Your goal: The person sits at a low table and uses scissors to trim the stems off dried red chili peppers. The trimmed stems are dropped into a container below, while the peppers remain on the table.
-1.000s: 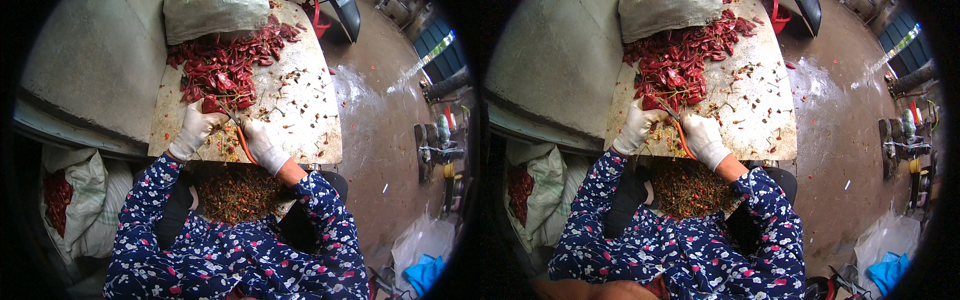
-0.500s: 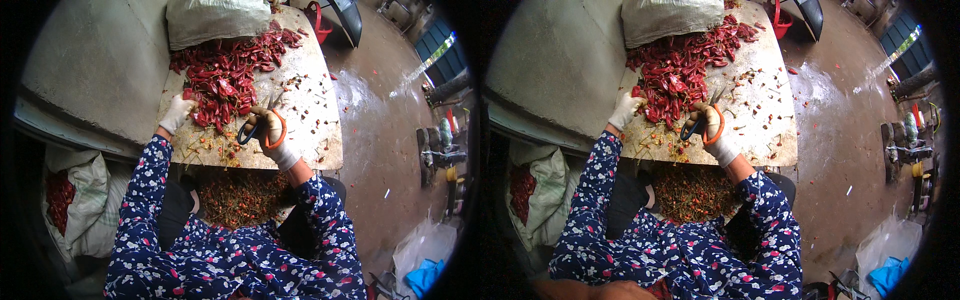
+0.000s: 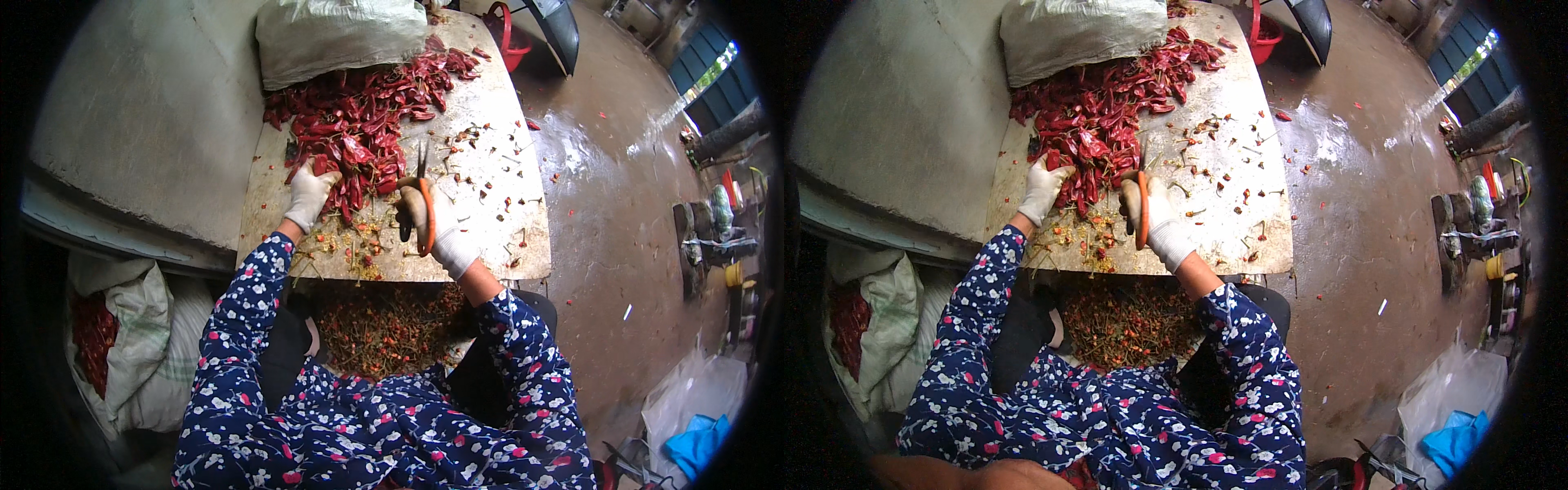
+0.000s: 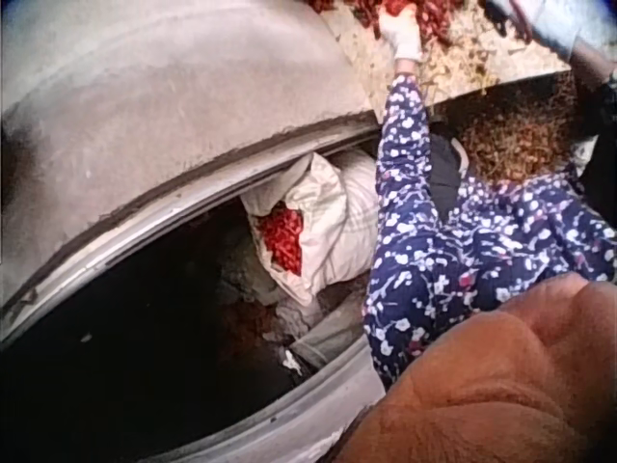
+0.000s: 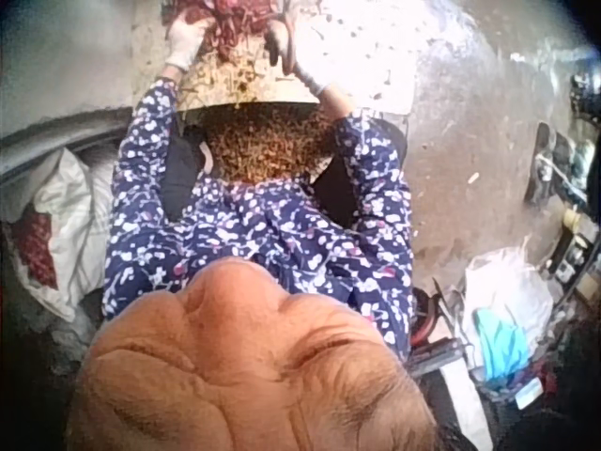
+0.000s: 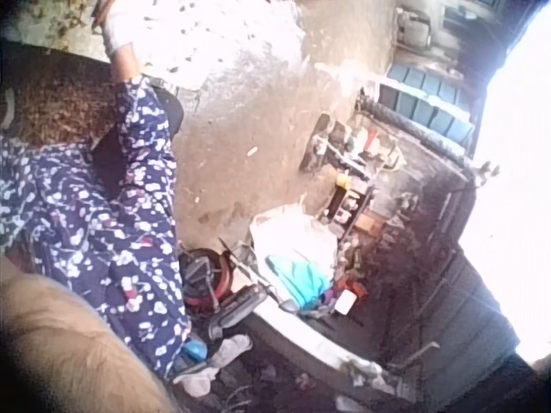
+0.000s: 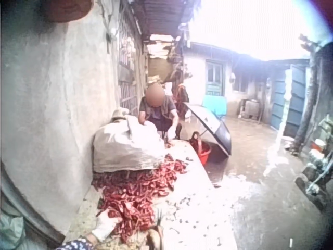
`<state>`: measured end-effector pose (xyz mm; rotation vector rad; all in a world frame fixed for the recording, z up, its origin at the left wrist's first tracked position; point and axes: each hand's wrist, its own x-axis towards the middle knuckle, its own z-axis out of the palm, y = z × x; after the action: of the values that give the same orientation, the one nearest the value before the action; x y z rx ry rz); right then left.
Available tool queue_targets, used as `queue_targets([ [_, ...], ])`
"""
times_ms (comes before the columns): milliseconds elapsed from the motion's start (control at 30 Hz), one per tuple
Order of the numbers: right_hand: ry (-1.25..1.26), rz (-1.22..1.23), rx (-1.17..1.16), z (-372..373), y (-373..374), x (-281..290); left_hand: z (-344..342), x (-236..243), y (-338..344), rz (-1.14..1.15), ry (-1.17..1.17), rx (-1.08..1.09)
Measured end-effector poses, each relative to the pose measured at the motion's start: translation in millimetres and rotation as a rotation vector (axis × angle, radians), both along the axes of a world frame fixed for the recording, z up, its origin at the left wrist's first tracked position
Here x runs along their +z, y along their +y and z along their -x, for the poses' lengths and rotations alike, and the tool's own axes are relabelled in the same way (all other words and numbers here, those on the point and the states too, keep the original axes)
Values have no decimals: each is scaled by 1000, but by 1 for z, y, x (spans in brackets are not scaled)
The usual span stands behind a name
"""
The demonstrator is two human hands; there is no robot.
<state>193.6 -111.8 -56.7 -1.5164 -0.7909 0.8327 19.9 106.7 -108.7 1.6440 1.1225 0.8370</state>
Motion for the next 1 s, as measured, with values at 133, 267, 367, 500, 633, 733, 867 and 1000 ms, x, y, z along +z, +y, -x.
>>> queue_targets([
  [133,-430,135,137,3,-8,13,-1,27,-6,116,-294,-60],
  [267,-770,92,129,10,-10,19,4,52,-17,199,-175,-77],
  [367,-902,51,128,11,-9,19,6,63,-29,193,-187,-233],
  [500,-961,31,111,12,-7,17,1,68,-47,59,-191,-212],
  [633,-1029,28,103,15,-9,21,0,79,-61,-55,-70,-221],
  [733,-1080,73,124,14,-12,26,2,90,-71,-97,-61,-311],
  [867,-1100,160,185,14,-15,31,5,102,-83,-408,218,-284],
  [1000,-1224,246,224,16,-17,33,3,105,-90,-574,311,-220],
])
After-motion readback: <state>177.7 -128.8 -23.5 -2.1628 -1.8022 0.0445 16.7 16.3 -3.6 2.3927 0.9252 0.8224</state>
